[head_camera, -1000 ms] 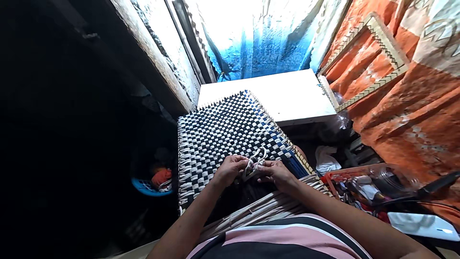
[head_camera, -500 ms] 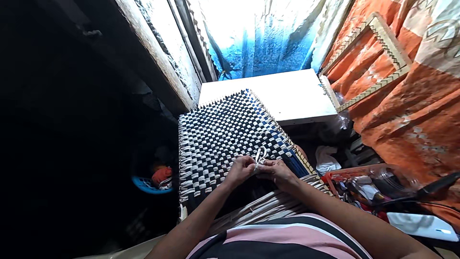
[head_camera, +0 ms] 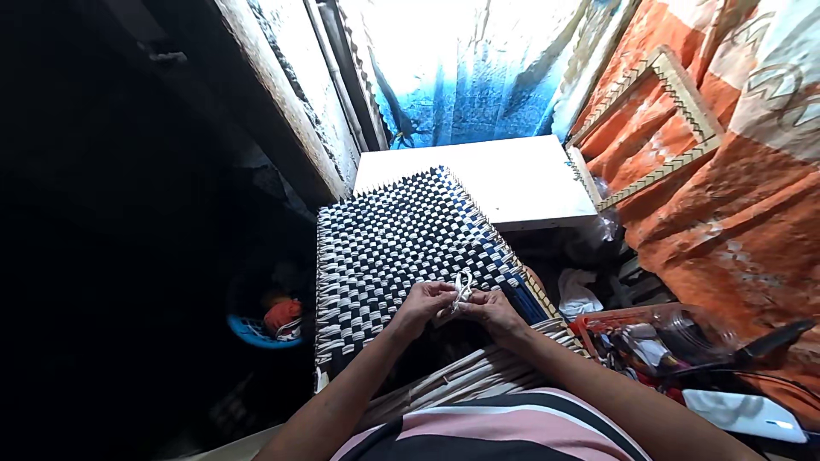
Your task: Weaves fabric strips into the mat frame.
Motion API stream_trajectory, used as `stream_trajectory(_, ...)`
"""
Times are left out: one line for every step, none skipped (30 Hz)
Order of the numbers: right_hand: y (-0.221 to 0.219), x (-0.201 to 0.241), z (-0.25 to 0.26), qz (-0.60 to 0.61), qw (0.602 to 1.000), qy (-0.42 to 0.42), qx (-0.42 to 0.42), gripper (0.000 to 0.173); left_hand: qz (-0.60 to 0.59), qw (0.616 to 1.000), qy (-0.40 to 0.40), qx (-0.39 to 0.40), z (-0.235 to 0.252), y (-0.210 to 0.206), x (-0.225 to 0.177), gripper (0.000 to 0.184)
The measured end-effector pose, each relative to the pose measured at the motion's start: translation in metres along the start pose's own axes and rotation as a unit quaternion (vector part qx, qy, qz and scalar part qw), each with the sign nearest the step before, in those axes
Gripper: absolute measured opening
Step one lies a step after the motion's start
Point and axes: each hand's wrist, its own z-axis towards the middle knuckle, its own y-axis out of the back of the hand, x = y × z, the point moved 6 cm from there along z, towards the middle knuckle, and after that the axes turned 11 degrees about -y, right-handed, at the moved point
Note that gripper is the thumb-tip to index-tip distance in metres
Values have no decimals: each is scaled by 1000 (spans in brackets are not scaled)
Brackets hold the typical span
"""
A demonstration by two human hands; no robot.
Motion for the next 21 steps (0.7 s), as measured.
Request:
stream_trajectory(-1,0,-1,-2,1000,0,-1,4,5,1000,-17,-9,0,1,-1,12)
stream_trajectory(-1,0,-1,-5,1000,0,-3,4,9,999,-31,-11,0,1,-2,9)
stream_trajectory(-2,1,-1,-8,1000,0,-3,4,10,999,-41,-6,1,1,-3,8)
stream_trajectory(-2,1,-2,-7,1000,0,-3,4,9,999,-48,3,1,0,-4,8)
stream_trajectory(-2,1,-2,-5,1000,-1,-1,4,5,999,-50,13,1,0,-3,10)
stream_trajectory(-2,2,-2,-3,1000,-1,1,4,1,999,-51,20,1,0,-3,11)
stream_trajectory(-2,2,-2,-1,1000,0,3,4,-1,998,-51,25,2,0,-2,11)
stream_trajectory(-2,2,-2,1,1000,-1,4,4,-3,998,-49,31,3,0,-1,12)
stream_trajectory(-2,2,-2,4,1000,-2,4,4,-8,998,-47,34,3,0,1,13)
stream_trajectory(-2,2,-2,6,1000,-1,3,4,-14,998,-43,39,3,0,2,13)
stream_trajectory(-1,2,-2,5,1000,2,3,3,-21,998,-36,40,3,-1,3,14)
stream_trajectory(-1,2,-1,2,1000,6,3,3,-29,999,-27,36,2,-2,2,15)
stream_trajectory(-1,2,-1,0,1000,8,4,3,-36,999,-16,29,2,-3,2,16)
stream_trajectory(-1,2,-1,1,1000,8,5,3,-44,999,-6,23,1,-3,3,17)
stream_trajectory(-1,2,-1,4,1000,6,4,4,-53,998,5,20,0,-3,3,18)
stream_trajectory(-1,2,-2,7,1000,3,3,5,-61,998,15,21,-1,-3,4,19)
stream_trajectory(-1,3,-2,11,1000,0,3,5,-68,997,20,23,-1,-3,4,20)
stream_trajectory(-1,3,-2,13,1000,-3,1,5,-71,997,21,24,-1,-2,3,21)
stream_trajectory(-1,3,-2,13,1000,-5,-2,5,-69,997,16,25,0,-2,2,21)
stream_trajectory(0,3,-2,13,1000,-6,-5,5,-60,998,7,26,0,0,0,20)
stream_trajectory(0,3,-2,12,1000,-7,-8,5,-45,998,-4,32,1,1,-2,19)
